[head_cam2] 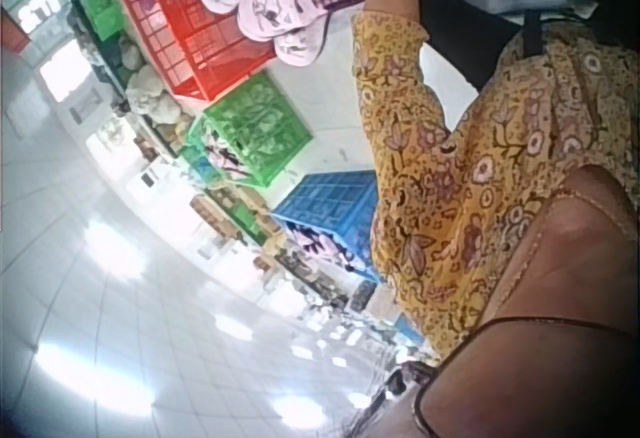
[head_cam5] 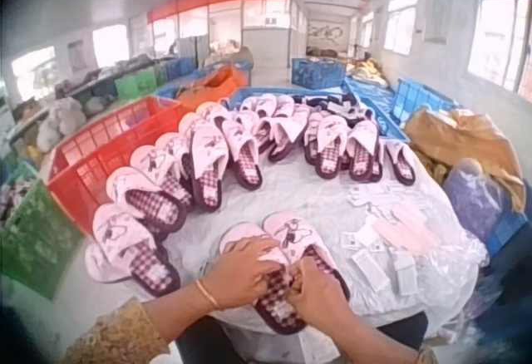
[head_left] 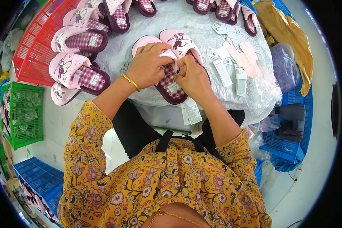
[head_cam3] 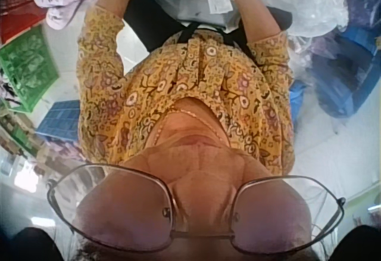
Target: The person sits on the floor and attaches paper tags to pink slippers with a cartoon design. They pick up each slipper, affix a tag to the insole, and place the tagged slipper into a red basket. The process is repeated for multiple pairs.
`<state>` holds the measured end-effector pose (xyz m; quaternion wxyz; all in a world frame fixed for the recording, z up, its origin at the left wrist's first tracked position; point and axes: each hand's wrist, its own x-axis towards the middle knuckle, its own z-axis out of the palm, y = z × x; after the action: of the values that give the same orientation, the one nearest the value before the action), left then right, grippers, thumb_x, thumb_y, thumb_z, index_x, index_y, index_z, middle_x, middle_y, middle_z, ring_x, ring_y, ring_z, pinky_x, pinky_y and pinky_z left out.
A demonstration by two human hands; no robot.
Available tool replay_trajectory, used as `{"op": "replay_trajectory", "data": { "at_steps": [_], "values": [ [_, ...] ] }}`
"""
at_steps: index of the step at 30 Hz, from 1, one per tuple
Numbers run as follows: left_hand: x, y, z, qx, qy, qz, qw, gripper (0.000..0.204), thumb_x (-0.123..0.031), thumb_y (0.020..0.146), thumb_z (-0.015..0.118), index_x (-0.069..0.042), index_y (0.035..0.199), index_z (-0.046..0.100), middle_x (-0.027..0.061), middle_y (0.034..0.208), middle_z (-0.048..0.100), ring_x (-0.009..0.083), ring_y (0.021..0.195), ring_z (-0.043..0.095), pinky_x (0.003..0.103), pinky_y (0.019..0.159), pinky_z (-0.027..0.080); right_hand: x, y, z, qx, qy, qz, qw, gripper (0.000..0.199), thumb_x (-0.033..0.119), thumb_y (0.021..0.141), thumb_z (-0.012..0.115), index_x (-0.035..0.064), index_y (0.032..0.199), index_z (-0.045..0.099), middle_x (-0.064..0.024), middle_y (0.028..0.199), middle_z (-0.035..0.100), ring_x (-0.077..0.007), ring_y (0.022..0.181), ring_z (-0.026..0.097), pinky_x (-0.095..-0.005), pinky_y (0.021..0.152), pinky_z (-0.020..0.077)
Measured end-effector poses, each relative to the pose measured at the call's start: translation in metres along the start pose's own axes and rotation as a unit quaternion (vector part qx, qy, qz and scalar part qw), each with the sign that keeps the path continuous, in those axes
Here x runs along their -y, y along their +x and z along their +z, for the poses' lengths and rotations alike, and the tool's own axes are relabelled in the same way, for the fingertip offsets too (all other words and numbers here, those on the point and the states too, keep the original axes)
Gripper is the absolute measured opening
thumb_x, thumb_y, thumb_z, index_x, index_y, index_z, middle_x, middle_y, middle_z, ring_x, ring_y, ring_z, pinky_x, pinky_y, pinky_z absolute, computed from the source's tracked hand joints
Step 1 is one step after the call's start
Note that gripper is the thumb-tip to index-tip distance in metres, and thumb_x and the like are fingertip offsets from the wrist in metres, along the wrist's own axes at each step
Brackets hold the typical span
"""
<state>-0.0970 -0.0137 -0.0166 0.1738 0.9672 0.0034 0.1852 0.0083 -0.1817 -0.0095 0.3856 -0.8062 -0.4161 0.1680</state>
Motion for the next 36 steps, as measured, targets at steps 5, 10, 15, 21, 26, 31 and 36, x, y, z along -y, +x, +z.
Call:
{"op": "replay_trajectory", "data": {
  "at_steps": [5, 10, 15, 21, 26, 31, 36],
  "values": [
    [0.002, -0.002, 0.004, -0.017, -0.008, -0.004, 1.0, 0.035, -0.009, 0.07, 0.059, -0.017, 0.102, 0.071, 0.0079, 0.135, 0.052, 0.0299, 0.125, 0.047, 0.042, 0.104, 0.032, 0.001, 0.006, 0.001, 0.019, -0.045, -0.003, 0.999, 0.029, 0.001, 0.075, 0.065, 0.0025, 0.1, 0.049, -0.0174, 0.075, 0.065, -0.038, 0.075, 0.065, -0.0465, 0.068, 0.0484],
    [0.002, -0.003, 0.005, -0.026, -0.014, -0.002, 1.0, 0.035, -0.007, 0.07, 0.06, -0.017, 0.101, 0.071, 0.008, 0.134, 0.052, 0.0305, 0.125, 0.047, 0.043, 0.104, 0.033, 0.0, 0.012, 0.001, 0.031, -0.085, -0.008, 0.996, 0.028, 0.001, 0.076, 0.064, 0.0017, 0.1, 0.049, -0.0223, 0.079, 0.065, -0.0424, 0.081, 0.064, -0.0502, 0.072, 0.0476],
    [0.002, -0.004, 0.006, -0.029, -0.019, -0.006, 0.999, 0.031, -0.007, 0.07, 0.061, -0.015, 0.098, 0.072, 0.0087, 0.134, 0.053, 0.0296, 0.125, 0.046, 0.043, 0.104, 0.032, -0.002, 0.018, 0.001, 0.04, -0.116, -0.025, 0.992, 0.026, 0.0, 0.076, 0.063, 0.001, 0.098, 0.05, -0.0237, 0.082, 0.065, -0.0429, 0.083, 0.064, -0.0509, 0.074, 0.0472],
    [0.002, -0.005, 0.008, -0.035, -0.033, -0.007, 0.999, 0.028, -0.007, 0.07, 0.064, -0.014, 0.096, 0.072, 0.0082, 0.133, 0.054, 0.0287, 0.125, 0.047, 0.043, 0.104, 0.033, 0.007, 0.022, 0.002, 0.045, -0.154, 0.002, 0.987, 0.02, -0.003, 0.073, 0.062, -0.0001, 0.091, 0.053, -0.0189, 0.074, 0.064, -0.0384, 0.093, 0.061, -0.0451, 0.079, 0.0477],
    [0.004, -0.005, 0.01, -0.035, -0.048, -0.014, 0.998, 0.028, -0.008, 0.07, 0.066, -0.015, 0.097, 0.071, 0.0068, 0.132, 0.054, 0.0286, 0.124, 0.048, 0.042, 0.102, 0.034, 0.009, 0.025, 0.002, 0.046, -0.184, -0.013, 0.982, 0.022, 0.001, 0.076, 0.064, 0.0004, 0.096, 0.053, -0.0223, 0.081, 0.066, -0.0411, 0.088, 0.064, -0.0492, 0.078, 0.0473],
    [0.006, -0.003, 0.011, -0.028, -0.05, -0.013, 0.998, 0.027, -0.008, 0.071, 0.067, -0.015, 0.097, 0.07, 0.004, 0.129, 0.056, 0.028, 0.119, 0.05, 0.042, 0.101, 0.035, 0.005, 0.023, 0.006, 0.008, -0.132, -0.008, 0.991, 0.025, 0.002, 0.075, 0.069, 0.0014, 0.095, 0.054, -0.0192, 0.078, 0.066, -0.037, 0.083, 0.065, -0.0464, 0.075, 0.0487],
    [0.01, 0.001, 0.019, -0.047, -0.036, -0.009, 0.998, 0.019, -0.012, 0.074, 0.069, -0.014, 0.094, 0.07, 0.0028, 0.125, 0.058, 0.026, 0.115, 0.053, 0.041, 0.096, 0.038, 0.001, 0.017, 0.016, -0.04, -0.061, 0.02, 0.997, 0.025, -0.002, 0.074, 0.071, 0.0016, 0.091, 0.053, -0.0119, 0.07, 0.064, -0.026, 0.074, 0.066, -0.0369, 0.069, 0.0498]
  ]
}}
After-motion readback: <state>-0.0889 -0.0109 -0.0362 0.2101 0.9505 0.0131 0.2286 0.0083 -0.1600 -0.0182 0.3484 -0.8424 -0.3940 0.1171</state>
